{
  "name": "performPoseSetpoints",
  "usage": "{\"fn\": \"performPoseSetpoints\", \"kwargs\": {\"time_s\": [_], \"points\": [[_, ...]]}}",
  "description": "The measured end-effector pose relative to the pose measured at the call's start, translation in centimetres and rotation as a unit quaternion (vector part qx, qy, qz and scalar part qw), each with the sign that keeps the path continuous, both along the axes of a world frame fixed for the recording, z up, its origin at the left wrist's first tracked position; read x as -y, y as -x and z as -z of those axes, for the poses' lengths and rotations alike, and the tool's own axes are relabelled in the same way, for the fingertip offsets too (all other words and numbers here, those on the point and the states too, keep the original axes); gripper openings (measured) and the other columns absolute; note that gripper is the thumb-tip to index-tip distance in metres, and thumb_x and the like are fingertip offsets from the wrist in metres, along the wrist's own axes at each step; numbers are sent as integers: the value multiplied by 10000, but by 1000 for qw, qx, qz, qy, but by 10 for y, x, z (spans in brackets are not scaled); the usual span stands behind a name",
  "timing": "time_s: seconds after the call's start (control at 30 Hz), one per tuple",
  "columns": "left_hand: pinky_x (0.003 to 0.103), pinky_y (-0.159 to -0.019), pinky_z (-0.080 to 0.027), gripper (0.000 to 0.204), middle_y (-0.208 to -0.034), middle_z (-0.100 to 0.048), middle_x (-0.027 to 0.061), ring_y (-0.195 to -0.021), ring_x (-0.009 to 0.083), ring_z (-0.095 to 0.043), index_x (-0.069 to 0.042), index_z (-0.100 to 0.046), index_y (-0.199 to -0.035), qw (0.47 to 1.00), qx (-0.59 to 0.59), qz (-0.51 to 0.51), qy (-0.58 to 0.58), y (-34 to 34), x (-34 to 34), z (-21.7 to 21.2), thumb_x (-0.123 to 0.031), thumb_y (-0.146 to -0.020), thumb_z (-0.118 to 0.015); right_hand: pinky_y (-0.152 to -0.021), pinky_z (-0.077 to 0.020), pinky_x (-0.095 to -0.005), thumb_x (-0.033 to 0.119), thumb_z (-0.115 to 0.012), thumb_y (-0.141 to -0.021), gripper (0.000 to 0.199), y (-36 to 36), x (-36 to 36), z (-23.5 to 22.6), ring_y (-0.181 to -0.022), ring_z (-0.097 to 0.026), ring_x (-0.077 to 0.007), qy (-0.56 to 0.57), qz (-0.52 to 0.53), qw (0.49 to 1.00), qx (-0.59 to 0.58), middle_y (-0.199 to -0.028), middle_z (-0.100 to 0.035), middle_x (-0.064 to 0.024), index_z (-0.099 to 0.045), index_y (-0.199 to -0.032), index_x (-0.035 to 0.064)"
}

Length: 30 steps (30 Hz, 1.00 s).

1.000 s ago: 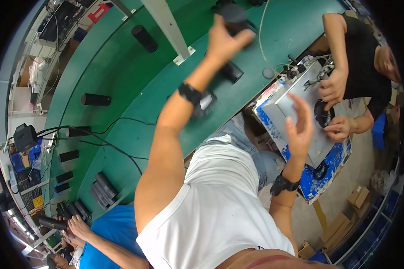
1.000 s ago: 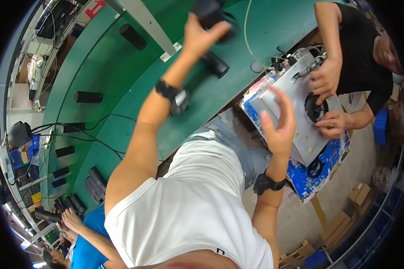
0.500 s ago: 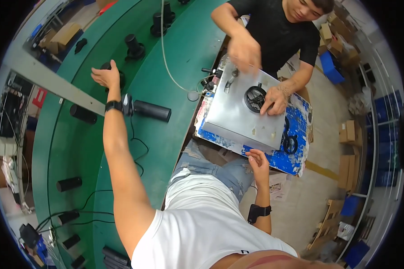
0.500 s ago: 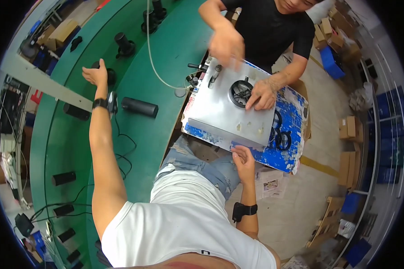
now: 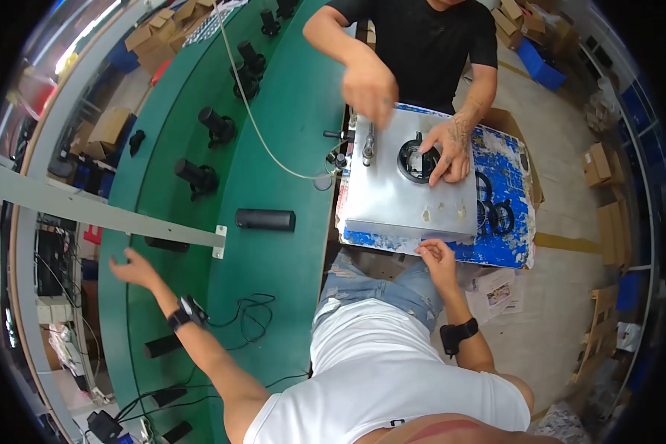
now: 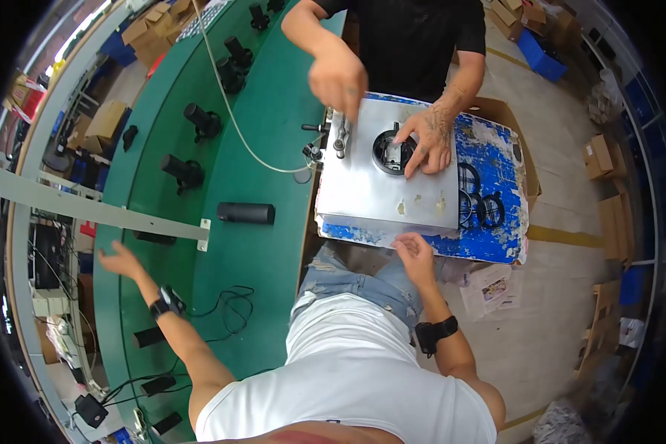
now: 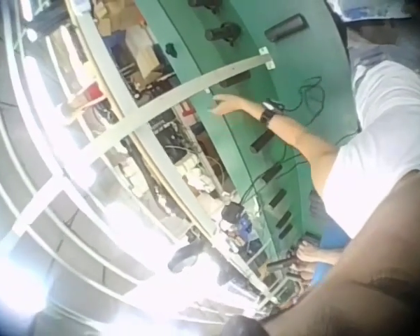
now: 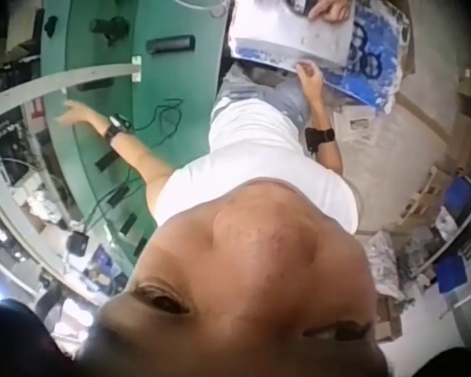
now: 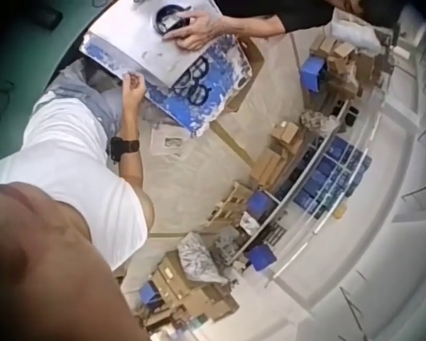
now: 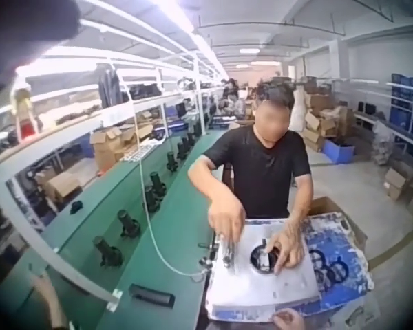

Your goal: Testing electronic microphones by inserting them into a specialized testing jig and activating the testing cycle.

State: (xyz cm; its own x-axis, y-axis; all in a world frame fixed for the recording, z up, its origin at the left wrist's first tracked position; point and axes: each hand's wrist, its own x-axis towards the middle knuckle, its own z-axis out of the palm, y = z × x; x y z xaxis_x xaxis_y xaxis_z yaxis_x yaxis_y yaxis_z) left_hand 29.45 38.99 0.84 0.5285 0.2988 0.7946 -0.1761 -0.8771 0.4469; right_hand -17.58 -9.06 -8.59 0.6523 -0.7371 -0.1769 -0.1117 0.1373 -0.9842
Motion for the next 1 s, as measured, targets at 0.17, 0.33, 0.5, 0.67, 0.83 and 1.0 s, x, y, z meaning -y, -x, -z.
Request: {"fn": "performPoseSetpoints", "kwargs": {"time_s": [0.17, 0.33, 0.5, 0.67, 0.83, 1.0], "points": [[565, -937, -403, 655, -1353, -454, 185, -1222, 442, -398, -66, -420, -1367, 870, -325, 18, -371, -74, -41, 89, -412, -832, -569, -791, -480, -233, 41, -595, -886, 126, -7, 5, -15, -881, -626, -114, 24, -7, 1000, 1, -904, -664, -77, -578, -998, -14], [532, -903, -428, 514, -1321, -492, 195, -1196, 402, -447, -43, -539, -1246, 901, -268, 109, -323, -79, 4, 99, -362, -845, -571, -733, -484, -221, 56, -609, -878, 134, 17, -15, 3, -832, -630, -107, 32, 42, 998, 29, -879, -663, -57, -581, -995, -1], [446, -897, -466, 470, -1197, -557, 220, -1098, 405, -535, -105, -562, -1237, 889, -327, 104, -304, -52, 6, 60, -367, -849, -600, -760, -492, -239, 66, -621, -877, 136, 26, -28, 13, -837, -643, -115, -19, 33, 999, 23, -899, -666, -67, -591, -994, 2], [396, -847, -485, 333, -1060, -648, 194, -978, 331, -622, -53, -651, -1098, 822, -468, 132, -297, 41, 22, -13, -232, -819, -615, -794, -495, -253, 78, -611, -894, 149, 1, -31, -14, -873, -639, -128, -60, -79, 994, 41, -932, -667, -74, -592, -1024, 7], [261, -807, -448, 317, -970, -651, 82, -876, 157, -580, -2, -653, -1091, 587, -652, 472, -88, 144, 118, -54, -114, -794, -655, -825, -496, -273, 117, -631, -898, 235, -48, -47, -33, -955, -628, -141, -35, -280, 956, 82, -1015, -660, -97, -583, -1097, 2], [384, -1016, -365, 421, -1267, -531, 174, -1187, 294, -502, 17, -598, -1186, 358, -467, 807, -60, 217, 263, -59, -136, -803, -679, -911, -498, -330, 278, -726, -807, 535, -100, -63, -21, -984, -627, -216, -221, -468, 844, 141, -1033, -642, -131, -529, -1201, -25]]}}
